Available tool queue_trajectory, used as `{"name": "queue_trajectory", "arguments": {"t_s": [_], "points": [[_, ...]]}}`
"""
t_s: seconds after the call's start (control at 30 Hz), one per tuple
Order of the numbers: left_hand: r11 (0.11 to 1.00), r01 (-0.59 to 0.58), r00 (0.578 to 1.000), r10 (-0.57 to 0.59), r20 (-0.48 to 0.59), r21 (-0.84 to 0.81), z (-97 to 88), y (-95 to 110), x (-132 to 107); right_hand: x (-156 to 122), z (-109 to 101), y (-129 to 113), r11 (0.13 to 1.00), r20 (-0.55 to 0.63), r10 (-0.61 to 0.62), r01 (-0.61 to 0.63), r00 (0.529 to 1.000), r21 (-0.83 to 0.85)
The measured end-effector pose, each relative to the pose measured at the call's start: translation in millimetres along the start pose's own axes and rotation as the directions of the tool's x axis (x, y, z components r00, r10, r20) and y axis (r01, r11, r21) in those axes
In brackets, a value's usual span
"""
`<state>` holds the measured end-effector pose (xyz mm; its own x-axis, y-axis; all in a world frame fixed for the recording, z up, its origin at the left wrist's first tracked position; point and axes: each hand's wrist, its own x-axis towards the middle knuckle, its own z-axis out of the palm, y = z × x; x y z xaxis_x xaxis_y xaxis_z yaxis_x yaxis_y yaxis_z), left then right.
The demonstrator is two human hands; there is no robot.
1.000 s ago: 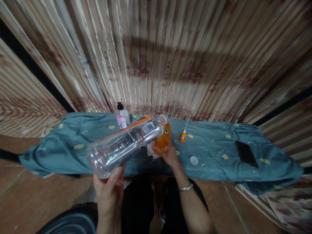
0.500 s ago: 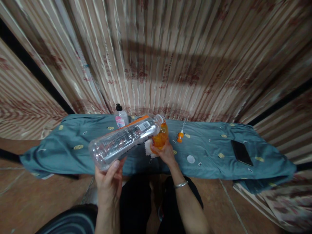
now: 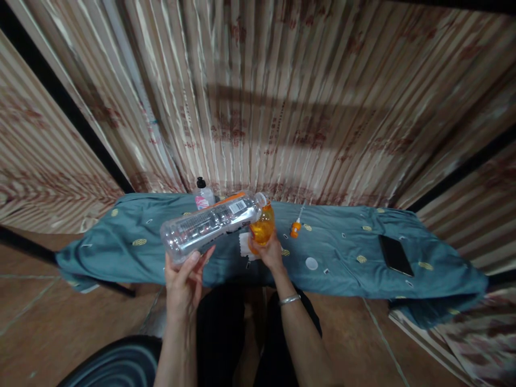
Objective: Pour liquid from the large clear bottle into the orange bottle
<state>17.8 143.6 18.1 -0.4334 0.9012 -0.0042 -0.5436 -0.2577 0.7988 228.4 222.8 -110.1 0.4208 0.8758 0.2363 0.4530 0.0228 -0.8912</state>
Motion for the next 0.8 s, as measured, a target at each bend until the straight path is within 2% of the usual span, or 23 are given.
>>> {"name": "queue_trajectory", "arguments": {"t_s": [0.27, 0.37, 0.8], "points": [[0.999, 0.018, 0.999, -0.017, 0.037, -0.026, 0.8, 3, 7, 1, -9, -20, 0.992, 0.070, 0.070, -0.062, 0.995, -0.109], [0.999, 0.028, 0.998, -0.026, 0.050, -0.035, 1.1, 4, 7, 0, -9, -23, 0.988, 0.058, 0.103, -0.096, 0.993, -0.120], [0.995, 0.025, 1.000, -0.026, -0.002, -0.100, -0.4, -9, 9, -1, -7, -26, 0.992, 0.047, 0.123, -0.122, 0.991, -0.023]]}}
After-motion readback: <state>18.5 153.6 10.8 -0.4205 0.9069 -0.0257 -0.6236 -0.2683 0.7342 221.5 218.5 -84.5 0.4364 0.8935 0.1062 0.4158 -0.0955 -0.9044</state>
